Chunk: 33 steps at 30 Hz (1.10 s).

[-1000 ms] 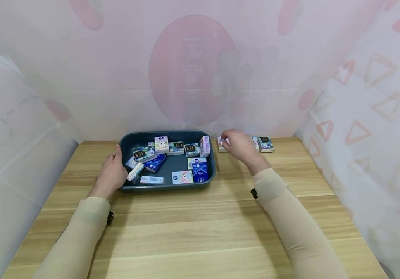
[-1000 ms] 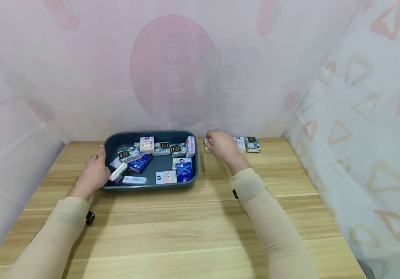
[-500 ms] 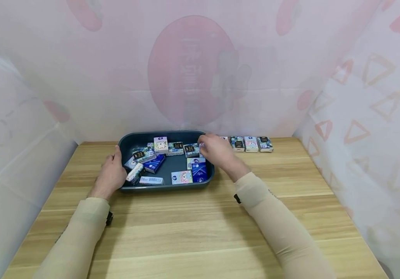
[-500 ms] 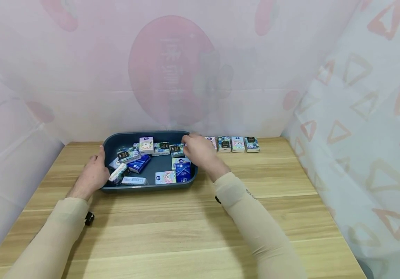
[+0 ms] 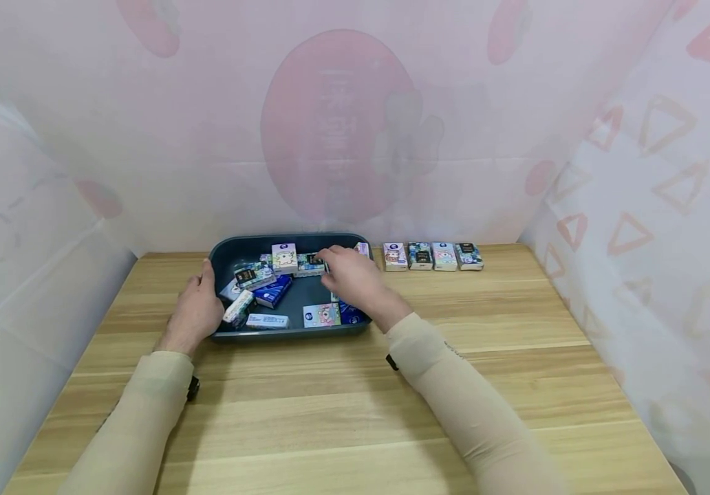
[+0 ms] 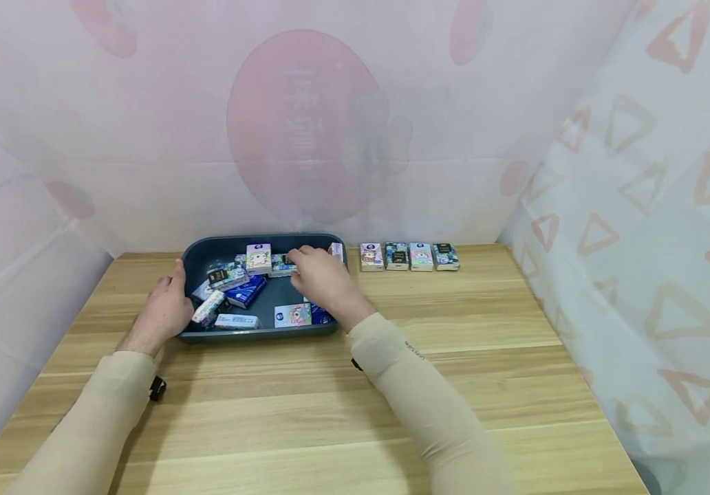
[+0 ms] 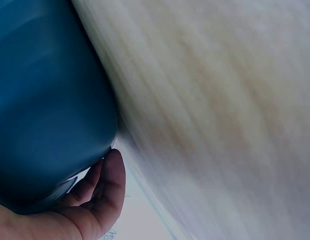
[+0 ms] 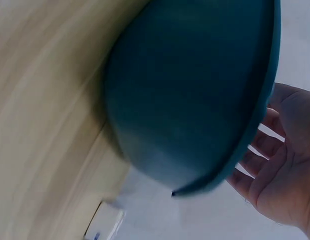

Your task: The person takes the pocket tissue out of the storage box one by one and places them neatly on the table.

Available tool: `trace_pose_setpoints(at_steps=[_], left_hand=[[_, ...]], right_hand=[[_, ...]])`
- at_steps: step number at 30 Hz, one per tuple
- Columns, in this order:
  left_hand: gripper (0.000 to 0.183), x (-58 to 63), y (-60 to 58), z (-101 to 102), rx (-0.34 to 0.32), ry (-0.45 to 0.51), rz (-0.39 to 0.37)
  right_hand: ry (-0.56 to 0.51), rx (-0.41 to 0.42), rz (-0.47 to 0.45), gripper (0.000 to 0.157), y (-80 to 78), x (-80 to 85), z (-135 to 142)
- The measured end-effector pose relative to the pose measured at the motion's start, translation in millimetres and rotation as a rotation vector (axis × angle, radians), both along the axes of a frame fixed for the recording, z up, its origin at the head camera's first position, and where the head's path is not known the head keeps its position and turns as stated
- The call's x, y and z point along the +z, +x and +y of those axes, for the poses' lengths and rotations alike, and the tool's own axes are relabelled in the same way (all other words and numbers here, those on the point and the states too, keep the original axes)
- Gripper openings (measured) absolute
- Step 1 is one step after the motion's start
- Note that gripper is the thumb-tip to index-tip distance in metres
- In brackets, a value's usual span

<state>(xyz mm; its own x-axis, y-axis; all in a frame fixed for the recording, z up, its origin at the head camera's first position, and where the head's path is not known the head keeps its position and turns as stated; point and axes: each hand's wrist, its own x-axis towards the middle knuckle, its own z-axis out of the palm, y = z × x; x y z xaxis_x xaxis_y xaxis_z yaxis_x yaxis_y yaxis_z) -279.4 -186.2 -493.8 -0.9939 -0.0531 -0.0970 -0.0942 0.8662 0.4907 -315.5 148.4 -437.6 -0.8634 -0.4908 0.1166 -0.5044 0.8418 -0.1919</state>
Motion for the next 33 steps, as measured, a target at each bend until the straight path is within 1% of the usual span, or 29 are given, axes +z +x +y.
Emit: trace_pose_setpoints(at_steps=[4,9,11,13,17,19,24,30,33], left_hand=[[0.093,-0.2,0.4,-1,0.001,0.0,0.001],[0.096,-0.7,0.9,-2,0.0,0.016,0.0],[0.097,-4.6,-1.5,-4,0.008,0.013,0.003],[0.097,-5.6,-2.1,-4,0.012,0.014,-0.002],[0.095,-3.9,-1.6,-3,0.015,0.008,-0.002],[0.094,-0.5,0.4,-1,0.007,0.01,-0.005],[0.092,0.0,0.3,-1,-0.002,-0.007,0.001],[0.09,-2.1,-1.0,-2,-0.019,-0.032,0.029],[0.09,-1.4,-0.4,-2,-0.028,-0.037,0.034]], right_hand=[[0.027,0.012,0.005,0.05,4.8,-2.0,-18],[0.059,0.028,0.013,0.052,10.8,-9.1,-40],[0.064,0.04,0.008,0.052,12.9,-12.1,-48],[0.071,0.056,0.003,0.053,15.8,-14.1,-56],[0.103,0.091,0.024,0.054,21.8,-17.0,-71],[0.108,0.109,0.039,0.053,24.8,-18.1,-78],[0.11,0.14,0.057,0.049,31.2,-20.7,-94],[0.139,0.166,0.032,0.051,36.7,-22.8,-114],[0.141,0.177,0.011,0.051,38.5,-23.4,-122]])
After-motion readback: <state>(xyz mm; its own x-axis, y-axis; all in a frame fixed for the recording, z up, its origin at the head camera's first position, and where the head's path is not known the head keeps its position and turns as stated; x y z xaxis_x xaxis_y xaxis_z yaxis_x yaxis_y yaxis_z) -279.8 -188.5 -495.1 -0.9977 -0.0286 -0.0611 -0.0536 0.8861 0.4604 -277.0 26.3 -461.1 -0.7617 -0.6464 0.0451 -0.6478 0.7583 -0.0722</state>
